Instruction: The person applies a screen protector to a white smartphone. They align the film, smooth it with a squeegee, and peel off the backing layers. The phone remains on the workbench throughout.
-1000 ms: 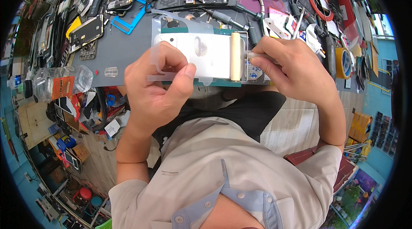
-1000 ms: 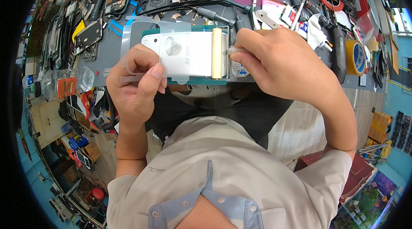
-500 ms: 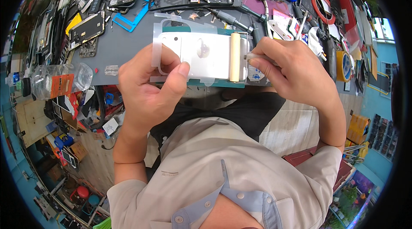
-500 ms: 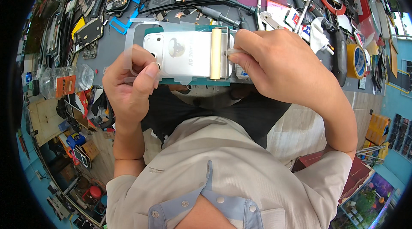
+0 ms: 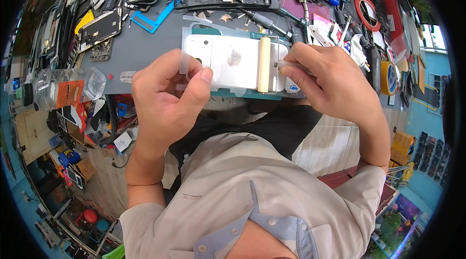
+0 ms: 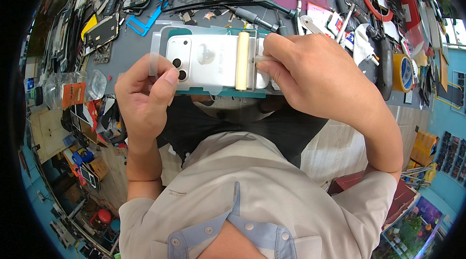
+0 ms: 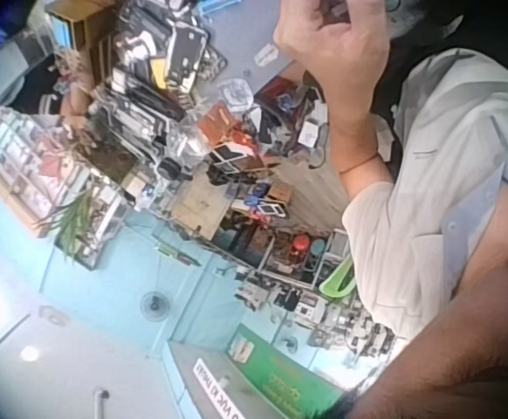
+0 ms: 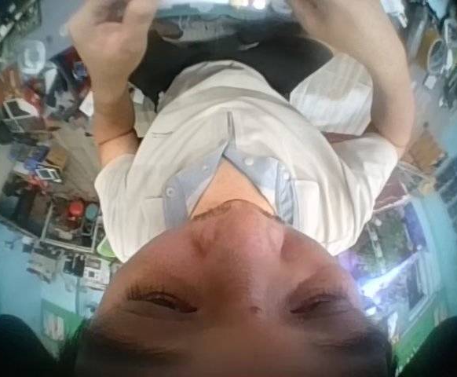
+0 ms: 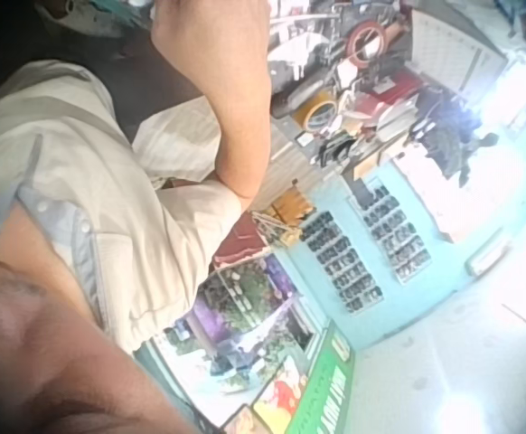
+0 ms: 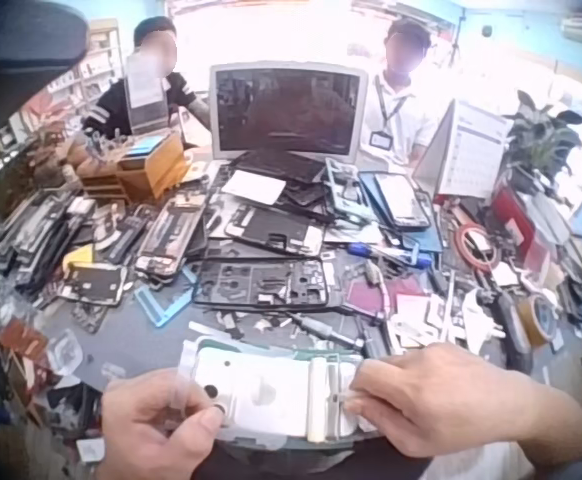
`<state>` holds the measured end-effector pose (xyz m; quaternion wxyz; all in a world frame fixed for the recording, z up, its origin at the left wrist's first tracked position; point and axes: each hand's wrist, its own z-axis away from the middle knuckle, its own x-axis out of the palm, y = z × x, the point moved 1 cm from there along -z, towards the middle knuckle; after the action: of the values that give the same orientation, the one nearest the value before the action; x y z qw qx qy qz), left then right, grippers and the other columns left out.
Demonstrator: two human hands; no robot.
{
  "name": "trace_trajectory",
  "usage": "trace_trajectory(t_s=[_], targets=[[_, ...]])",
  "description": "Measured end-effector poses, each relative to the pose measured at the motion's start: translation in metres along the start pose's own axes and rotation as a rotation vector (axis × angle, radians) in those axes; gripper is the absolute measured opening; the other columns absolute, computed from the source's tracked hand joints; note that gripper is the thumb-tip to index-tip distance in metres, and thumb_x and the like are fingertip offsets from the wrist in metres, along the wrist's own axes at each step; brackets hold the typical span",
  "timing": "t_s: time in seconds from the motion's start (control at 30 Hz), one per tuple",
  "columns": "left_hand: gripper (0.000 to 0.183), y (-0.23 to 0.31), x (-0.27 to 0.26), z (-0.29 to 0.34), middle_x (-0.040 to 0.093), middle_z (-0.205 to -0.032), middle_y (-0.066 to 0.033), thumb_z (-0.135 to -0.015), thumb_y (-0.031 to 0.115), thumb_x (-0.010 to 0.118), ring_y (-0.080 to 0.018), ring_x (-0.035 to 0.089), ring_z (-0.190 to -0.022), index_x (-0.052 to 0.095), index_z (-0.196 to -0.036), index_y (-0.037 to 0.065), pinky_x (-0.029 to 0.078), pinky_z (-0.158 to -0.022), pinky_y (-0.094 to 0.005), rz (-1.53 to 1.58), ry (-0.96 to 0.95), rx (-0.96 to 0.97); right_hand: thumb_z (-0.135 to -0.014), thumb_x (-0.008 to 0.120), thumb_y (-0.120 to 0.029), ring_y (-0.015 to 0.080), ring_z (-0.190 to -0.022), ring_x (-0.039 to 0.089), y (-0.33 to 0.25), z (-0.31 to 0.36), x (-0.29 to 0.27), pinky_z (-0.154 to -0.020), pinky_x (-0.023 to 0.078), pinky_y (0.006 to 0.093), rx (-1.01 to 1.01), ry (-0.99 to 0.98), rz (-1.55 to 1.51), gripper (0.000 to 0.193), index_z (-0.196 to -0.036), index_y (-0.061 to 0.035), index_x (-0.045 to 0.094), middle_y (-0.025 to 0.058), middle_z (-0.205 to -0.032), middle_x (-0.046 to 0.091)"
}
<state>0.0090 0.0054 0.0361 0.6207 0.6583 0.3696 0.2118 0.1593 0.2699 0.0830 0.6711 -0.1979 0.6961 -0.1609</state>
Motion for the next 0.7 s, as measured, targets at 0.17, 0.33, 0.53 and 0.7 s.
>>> trace_trajectory(t_s=[0.17, 0.33, 0.53, 0.7], targets=[[0.019, -0.001, -0.003, 0.0, 0.066, -0.085, 0.0028, -0.103, 0.003, 0.081, -0.0007, 0.055, -0.074, 0.068, -0.091, -0.002, 0.044, -0.062, -0.0209, 0.004, 0.001, 0.006, -0.107, 0.075, -0.013, 0.0477, -0.074, 0.07, -0.004, -0.004, 0.001, -0.065, 0.052, 0.0568, -0.01, 0.004, 0.002, 0.02, -0.099, -0.0014, 0.061, 0.0205, -0.076, 0.068], [0.018, -0.003, -0.003, -0.001, 0.066, -0.086, 0.0029, -0.102, 0.003, 0.081, 0.0003, 0.055, -0.073, 0.068, -0.091, -0.001, 0.042, -0.06, -0.0201, 0.033, 0.004, 0.027, -0.107, 0.075, -0.014, 0.0486, -0.075, 0.07, -0.007, -0.008, 0.004, -0.065, 0.053, 0.058, -0.017, 0.013, 0.002, 0.021, -0.099, -0.0015, 0.061, 0.0209, -0.076, 0.068], [0.015, -0.006, -0.001, -0.001, 0.068, -0.087, 0.0023, -0.098, 0.002, 0.082, 0.0008, 0.057, -0.072, 0.068, -0.093, 0.0, 0.039, -0.058, -0.0195, 0.059, 0.01, 0.077, -0.107, 0.076, -0.015, 0.0494, -0.075, 0.07, -0.01, -0.012, 0.005, -0.065, 0.053, 0.0584, -0.015, 0.006, 0.024, 0.022, -0.1, -0.0017, 0.06, 0.0214, -0.076, 0.068], [0.014, -0.007, 0.0, -0.001, 0.067, -0.088, 0.0021, -0.098, 0.001, 0.081, 0.0008, 0.057, -0.072, 0.068, -0.093, 0.0, 0.039, -0.058, -0.0195, 0.076, 0.009, 0.104, -0.108, 0.077, -0.011, 0.0477, -0.073, 0.068, -0.01, -0.012, 0.004, -0.065, 0.05, 0.0526, 0.003, -0.022, 0.017, 0.017, -0.102, 0.0002, 0.064, 0.0214, -0.082, 0.07]])
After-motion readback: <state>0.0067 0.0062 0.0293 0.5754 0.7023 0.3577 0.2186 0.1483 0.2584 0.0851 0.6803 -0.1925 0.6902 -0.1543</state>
